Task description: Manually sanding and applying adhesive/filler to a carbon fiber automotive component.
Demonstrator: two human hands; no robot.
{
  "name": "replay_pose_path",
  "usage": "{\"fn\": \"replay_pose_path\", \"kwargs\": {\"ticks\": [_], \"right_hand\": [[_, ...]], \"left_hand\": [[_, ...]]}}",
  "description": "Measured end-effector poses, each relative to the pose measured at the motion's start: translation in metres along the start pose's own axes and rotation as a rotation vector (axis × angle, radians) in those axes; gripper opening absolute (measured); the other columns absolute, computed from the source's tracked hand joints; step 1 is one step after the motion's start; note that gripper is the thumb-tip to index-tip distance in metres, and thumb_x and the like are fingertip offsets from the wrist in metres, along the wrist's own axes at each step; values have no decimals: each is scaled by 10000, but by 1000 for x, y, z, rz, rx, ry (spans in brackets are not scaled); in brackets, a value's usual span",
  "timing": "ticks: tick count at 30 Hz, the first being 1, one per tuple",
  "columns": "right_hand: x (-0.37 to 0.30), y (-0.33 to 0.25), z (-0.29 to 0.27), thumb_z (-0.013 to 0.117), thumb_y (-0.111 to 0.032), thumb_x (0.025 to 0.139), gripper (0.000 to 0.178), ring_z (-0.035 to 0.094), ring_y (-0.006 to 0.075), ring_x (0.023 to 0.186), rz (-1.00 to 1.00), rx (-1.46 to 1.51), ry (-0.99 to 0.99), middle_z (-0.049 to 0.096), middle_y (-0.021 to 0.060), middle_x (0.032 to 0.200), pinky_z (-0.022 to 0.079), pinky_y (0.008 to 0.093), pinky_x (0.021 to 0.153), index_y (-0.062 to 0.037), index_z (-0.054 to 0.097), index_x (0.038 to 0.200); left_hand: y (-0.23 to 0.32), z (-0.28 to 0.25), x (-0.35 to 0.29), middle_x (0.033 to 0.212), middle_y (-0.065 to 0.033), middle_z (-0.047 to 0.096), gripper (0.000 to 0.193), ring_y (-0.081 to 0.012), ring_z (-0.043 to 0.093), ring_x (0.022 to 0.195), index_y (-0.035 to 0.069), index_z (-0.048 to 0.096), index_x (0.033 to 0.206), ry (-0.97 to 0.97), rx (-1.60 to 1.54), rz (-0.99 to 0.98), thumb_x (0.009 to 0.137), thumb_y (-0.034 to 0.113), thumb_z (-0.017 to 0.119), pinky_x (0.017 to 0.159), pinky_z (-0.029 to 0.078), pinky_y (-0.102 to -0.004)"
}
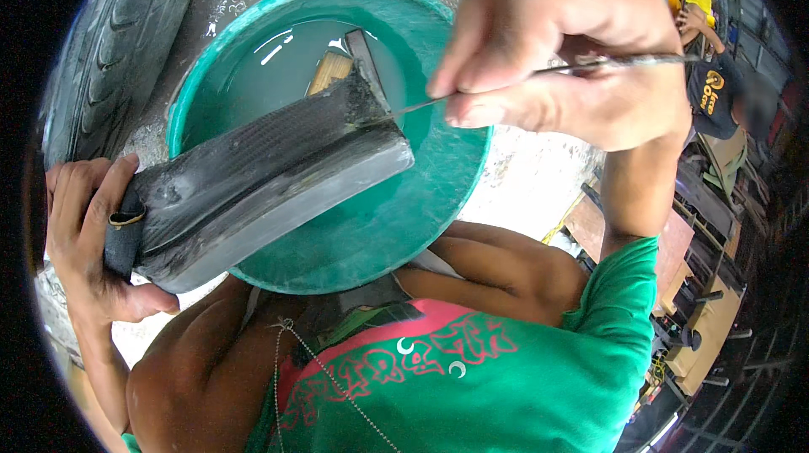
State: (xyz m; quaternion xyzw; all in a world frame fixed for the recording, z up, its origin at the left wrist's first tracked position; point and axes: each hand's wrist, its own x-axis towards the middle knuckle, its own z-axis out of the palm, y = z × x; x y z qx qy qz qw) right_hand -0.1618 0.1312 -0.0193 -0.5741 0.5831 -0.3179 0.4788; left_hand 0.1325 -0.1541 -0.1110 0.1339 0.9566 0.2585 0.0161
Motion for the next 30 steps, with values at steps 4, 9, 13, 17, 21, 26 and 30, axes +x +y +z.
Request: {"fn": "replay_pose_path", "kwargs": {"ticks": [4,9,13,17,21,26,30], "right_hand": [[15,-2,-7,824,-65,802,174,732,249,649,2,-30,-103,718,226,809,569,294,540,-7,663,835],[20,-10,6,815,-26,797,180,728,248,631,-39,-51,-94,715,218,827,622,295,567,-9,639,766],[10,-1,7,779,59,788,234,733,278,662,-285,-110,-81,701,279,864,637,350,577,34,563,701],[9,21,13,745,131,764,324,735,339,695,-646,-227,-206,665,373,906,648,399,615,63,461,622],[-7,2,25,766,46,822,215,737,350,753,-300,-259,39,684,300,910,649,449,674,66,557,775],[-14,-1,12,786,-214,878,309,713,305,829,-76,82,182,665,144,908,635,465,716,-30,593,1034],[19,-9,32,773,-203,901,279,683,200,786,23,146,371,660,101,875,588,339,668,-46,575,1020]], "left_hand": [[0,0,0,948,-204,620,1141,-373,597,874,-79,663,1158,-29,-25,-12,603,917,606,827,447,-460],[-1,0,-3,961,-206,623,1164,-374,593,895,-87,661,1161,-18,18,3,592,927,599,833,451,-460],[-1,-2,1,966,-205,625,1171,-369,597,901,-83,663,1161,-36,13,-13,597,939,569,855,440,-452],[0,1,2,960,-197,625,1158,-362,600,896,-71,671,1154,-32,19,-21,610,944,548,861,424,-445],[0,-2,1,950,-190,626,1155,-359,601,888,-65,674,1153,-22,36,-18,616,949,537,853,421,-444],[-2,-1,2,935,-194,624,1164,-360,603,880,-69,671,1154,-11,18,4,611,953,542,858,425,-447],[2,0,-1,939,-205,618,1172,-363,597,887,-77,663,1169,-6,4,-3,596,942,579,867,435,-452]]}}
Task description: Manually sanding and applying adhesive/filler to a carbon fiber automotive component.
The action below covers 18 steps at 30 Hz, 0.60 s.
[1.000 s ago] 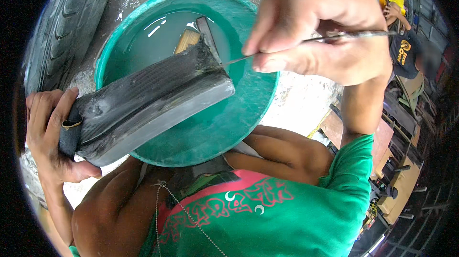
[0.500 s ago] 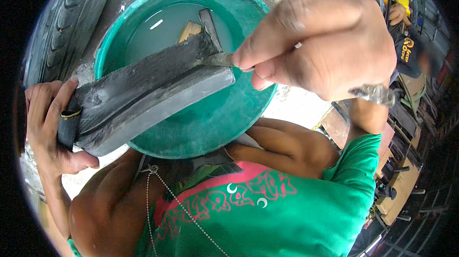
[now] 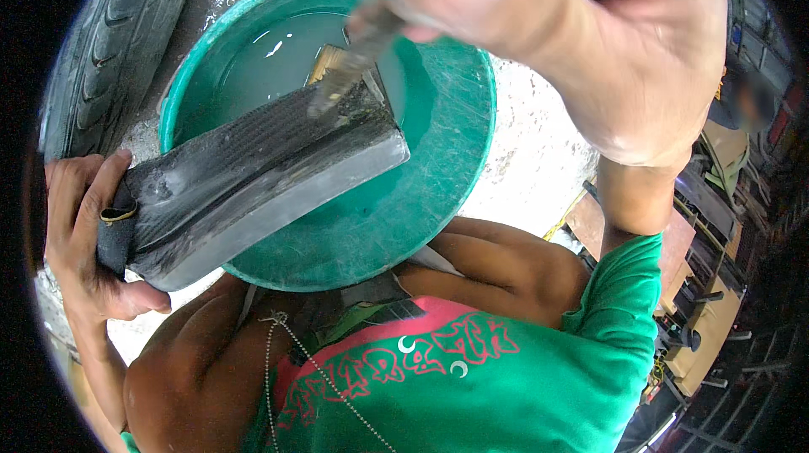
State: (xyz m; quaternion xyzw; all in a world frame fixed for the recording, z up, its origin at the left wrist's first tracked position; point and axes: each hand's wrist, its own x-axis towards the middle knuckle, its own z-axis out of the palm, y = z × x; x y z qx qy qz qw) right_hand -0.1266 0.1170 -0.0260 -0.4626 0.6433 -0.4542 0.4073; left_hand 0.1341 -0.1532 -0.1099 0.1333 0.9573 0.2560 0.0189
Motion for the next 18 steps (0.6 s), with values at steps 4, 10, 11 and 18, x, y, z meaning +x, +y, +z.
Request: {"fn": "replay_pose_path", "kwargs": {"ticks": [4,10,11,18], "right_hand": [[26,-11,16,762,-142,899,259,667,164,726,238,5,63,647,103,836,576,295,615,-33,530,933],[47,-17,21,749,-66,897,289,646,118,651,520,21,135,630,105,788,560,241,548,-16,474,825],[42,-12,18,768,-84,880,283,646,120,635,472,2,114,651,129,795,554,243,521,7,503,837],[52,-6,21,778,-73,862,263,649,149,586,565,201,197,679,163,827,559,250,480,40,541,873]], "left_hand": [[-2,3,-2,959,-223,610,1202,-372,586,899,-86,652,1194,-27,-15,-26,554,931,628,854,453,-461],[-2,1,-1,977,-223,609,1227,-373,578,903,-81,647,1206,-35,-10,-32,511,930,650,838,462,-456],[-2,1,0,979,-222,609,1227,-372,577,902,-78,646,1211,-25,-11,-23,502,923,663,837,462,-453],[3,2,4,997,-215,621,1183,-369,584,901,-56,641,1230,-28,-93,-35,432,804,793,831,469,-462]]}}
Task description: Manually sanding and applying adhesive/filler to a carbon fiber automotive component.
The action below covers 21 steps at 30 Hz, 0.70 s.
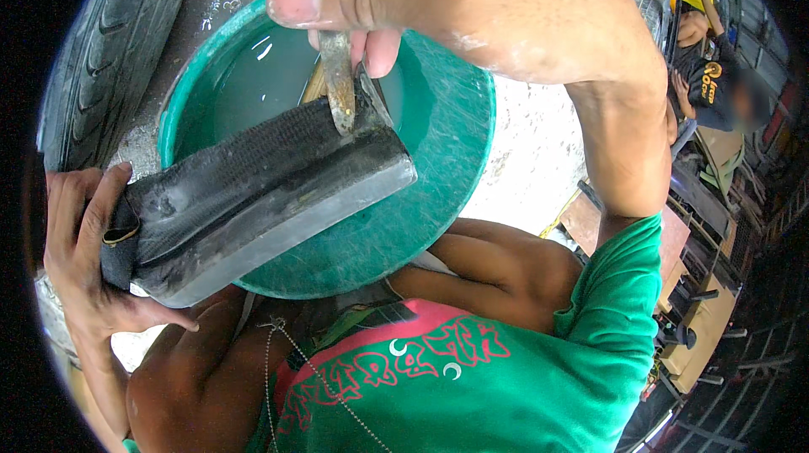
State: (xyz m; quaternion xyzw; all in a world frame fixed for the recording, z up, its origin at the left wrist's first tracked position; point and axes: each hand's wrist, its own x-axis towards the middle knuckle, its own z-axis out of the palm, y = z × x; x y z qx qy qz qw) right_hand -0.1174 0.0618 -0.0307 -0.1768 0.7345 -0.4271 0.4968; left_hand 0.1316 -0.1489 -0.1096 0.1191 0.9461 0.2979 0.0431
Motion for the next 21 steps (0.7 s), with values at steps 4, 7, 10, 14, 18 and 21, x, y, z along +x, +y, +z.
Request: {"fn": "replay_pose_path", "kwargs": {"ticks": [4,7,10,14,18,21], "right_hand": [[1,2,2,781,-68,859,259,656,159,599,44,-101,-84,683,168,857,572,251,500,36,544,874],[-6,-3,15,763,-82,884,219,635,127,599,24,-124,175,666,127,836,524,232,470,25,579,933],[9,33,-10,767,-105,889,213,614,107,594,-475,-296,-65,646,101,813,484,223,456,3,584,913],[23,46,-19,797,-183,881,270,511,60,541,-1029,-572,-206,569,31,722,373,220,426,-56,570,809],[-7,52,-17,767,-157,906,242,402,68,463,-514,-899,30,586,36,695,341,252,395,-53,552,867],[21,53,-35,727,-81,921,205,555,105,516,-566,-212,-491,671,115,763,437,223,401,-57,525,895]], "left_hand": [[-1,3,-4,1002,-211,625,1062,-378,592,905,-42,647,1225,-11,77,-33,470,683,829,812,479,-460],[-5,2,-5,994,-207,624,1000,-380,597,892,-37,657,1194,-29,62,-30,504,674,797,810,479,-457],[2,3,-10,985,-201,623,978,-384,601,878,-33,663,1155,-32,77,-61,534,719,742,816,473,-461],[7,1,-14,975,-188,625,985,-398,603,879,-26,661,1116,29,135,-71,568,793,669,812,462,-470],[-1,8,-12,974,-190,627,981,-395,605,882,-15,663,1088,63,162,-29,585,827,637,808,466,-463],[0,9,-7,958,-169,623,963,-391,603,889,2,662,1075,87,166,-40,560,816,650,809,472,-459]]}}
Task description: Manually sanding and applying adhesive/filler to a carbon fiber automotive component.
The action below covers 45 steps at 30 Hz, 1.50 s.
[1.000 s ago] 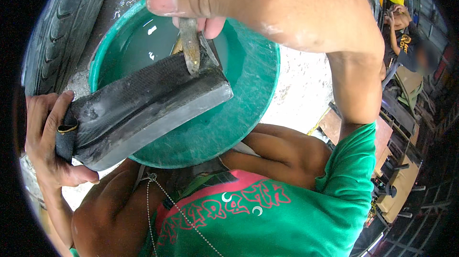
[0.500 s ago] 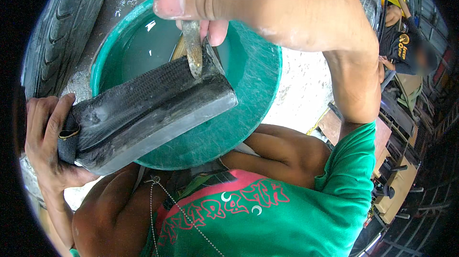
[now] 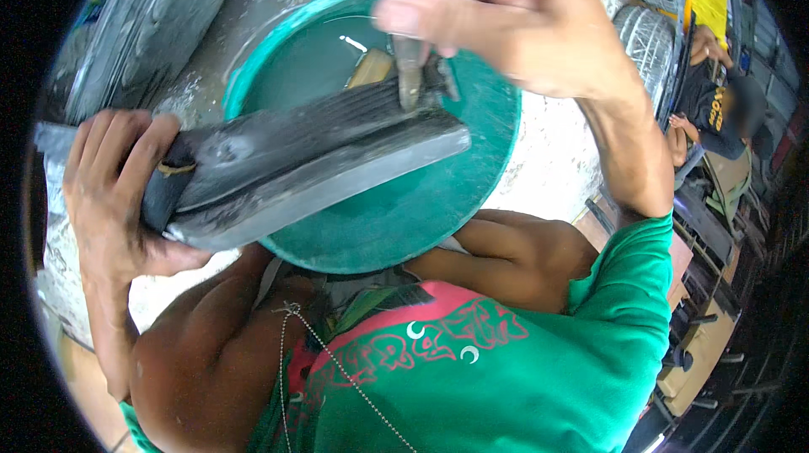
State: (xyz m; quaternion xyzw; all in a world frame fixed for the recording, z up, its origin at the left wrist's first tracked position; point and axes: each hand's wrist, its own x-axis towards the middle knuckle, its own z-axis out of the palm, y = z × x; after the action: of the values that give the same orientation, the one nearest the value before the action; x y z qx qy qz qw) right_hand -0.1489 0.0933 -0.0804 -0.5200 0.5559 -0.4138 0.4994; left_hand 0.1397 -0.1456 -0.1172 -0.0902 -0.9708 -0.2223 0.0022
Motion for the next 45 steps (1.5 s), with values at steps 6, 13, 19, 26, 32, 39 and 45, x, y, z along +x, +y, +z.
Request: {"fn": "replay_pose_path", "kwargs": {"ticks": [6,13,19,26,32,39,45], "right_hand": [[2,-2,20,738,-35,898,207,683,186,677,-96,313,212,667,103,755,570,295,579,-30,537,945],[8,-20,51,723,-97,931,209,622,138,639,281,-267,410,650,77,772,515,235,591,-31,588,1076],[-5,-15,5,734,-242,939,261,558,127,678,242,-145,121,584,49,828,452,244,595,-94,540,1028],[4,0,-1,638,-268,1003,200,548,155,622,-3,87,-158,490,42,788,492,292,550,-131,506,1062],[30,-5,33,578,-97,1017,107,559,95,578,186,330,-209,599,68,751,479,235,471,-14,528,1065],[-2,17,22,550,-146,1043,127,568,95,592,125,386,82,646,67,804,451,204,504,-27,537,1085],[13,18,17,532,-150,1055,132,554,70,577,140,550,77,671,78,823,440,192,497,-29,526,1108]], "left_hand": [[2,-4,2,944,-137,623,865,-371,616,899,32,667,1058,62,-9,-25,470,660,768,820,488,-446],[8,0,-12,923,-97,623,842,-333,615,863,50,674,1069,123,-10,-31,459,615,810,781,484,-426],[7,-4,-3,907,-98,621,813,-353,612,870,83,676,1092,114,-18,1,482,596,837,774,487,-446],[9,1,6,919,-111,631,829,-359,619,871,62,678,1094,147,-7,58,490,609,832,791,492,-444],[6,-2,0,949,-158,639,870,-384,625,884,-4,675,1074,85,0,14,507,649,768,811,487,-446],[0,2,7,939,-171,622,928,-384,610,869,-13,671,1048,12,-49,-5,471,712,714,794,467,-443],[-4,-13,5,949,-190,621,1055,-391,601,869,-35,667,1081,-91,-54,-35,502,847,642,806,448,-454]]}}
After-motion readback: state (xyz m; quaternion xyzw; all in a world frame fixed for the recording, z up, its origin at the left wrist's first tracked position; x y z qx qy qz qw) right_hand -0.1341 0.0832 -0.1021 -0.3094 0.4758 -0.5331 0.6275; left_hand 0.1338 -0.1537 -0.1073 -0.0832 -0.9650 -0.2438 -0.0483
